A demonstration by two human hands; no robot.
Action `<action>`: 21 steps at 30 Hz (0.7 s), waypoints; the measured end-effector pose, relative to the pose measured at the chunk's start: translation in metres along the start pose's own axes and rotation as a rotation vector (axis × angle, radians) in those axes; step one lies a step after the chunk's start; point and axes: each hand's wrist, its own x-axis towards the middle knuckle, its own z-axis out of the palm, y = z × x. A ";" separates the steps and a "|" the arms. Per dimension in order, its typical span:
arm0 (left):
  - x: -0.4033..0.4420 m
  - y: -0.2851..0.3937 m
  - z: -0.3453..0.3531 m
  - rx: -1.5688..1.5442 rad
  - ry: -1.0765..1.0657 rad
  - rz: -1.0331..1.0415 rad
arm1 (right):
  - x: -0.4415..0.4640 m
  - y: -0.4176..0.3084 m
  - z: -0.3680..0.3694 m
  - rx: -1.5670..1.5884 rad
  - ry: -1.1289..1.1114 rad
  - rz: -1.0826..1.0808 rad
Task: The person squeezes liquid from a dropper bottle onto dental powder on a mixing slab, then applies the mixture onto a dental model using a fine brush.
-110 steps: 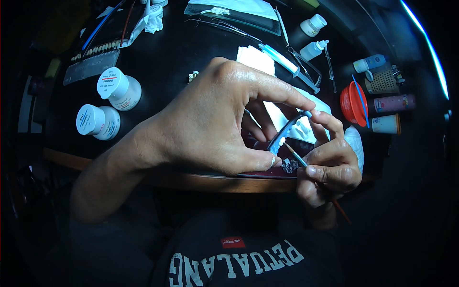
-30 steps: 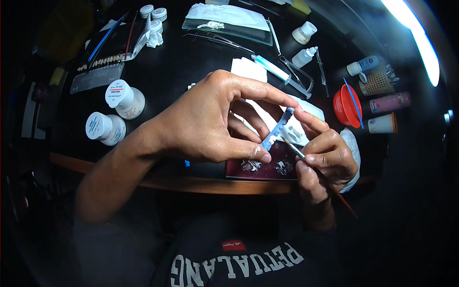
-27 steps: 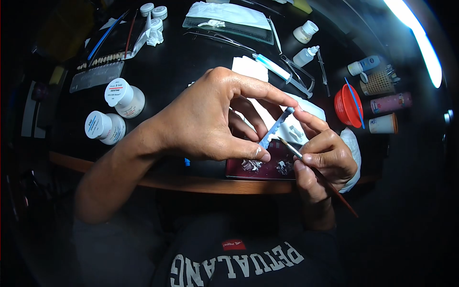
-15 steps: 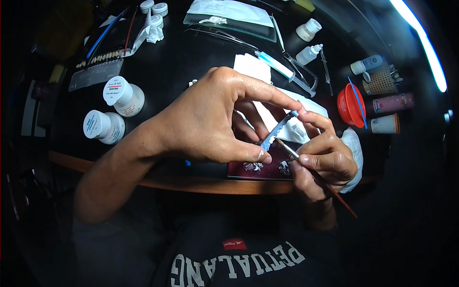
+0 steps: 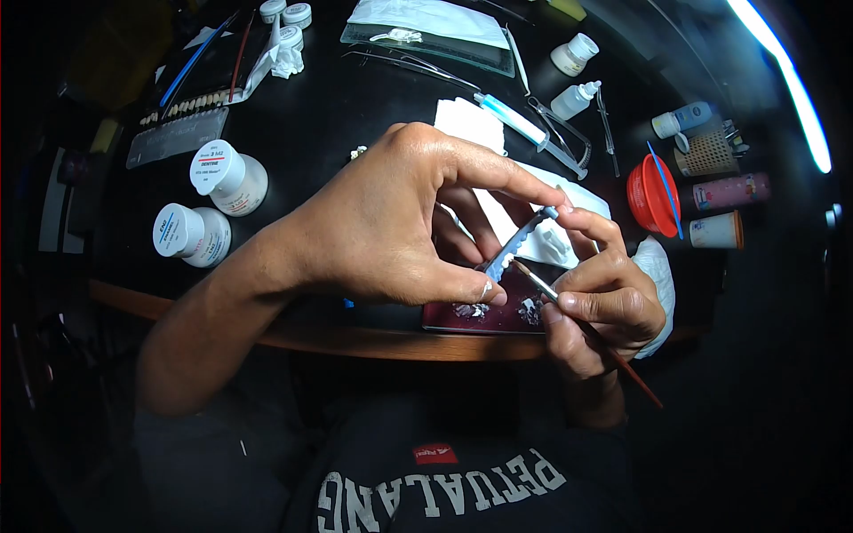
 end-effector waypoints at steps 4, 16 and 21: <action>0.000 0.001 0.000 0.009 0.000 0.003 | -0.001 0.001 0.000 -0.005 -0.003 -0.006; 0.002 0.000 0.003 0.009 0.033 0.081 | 0.000 -0.006 -0.001 0.004 0.002 0.063; 0.001 0.001 0.006 0.044 0.081 0.062 | -0.009 0.004 0.000 0.048 0.191 -0.009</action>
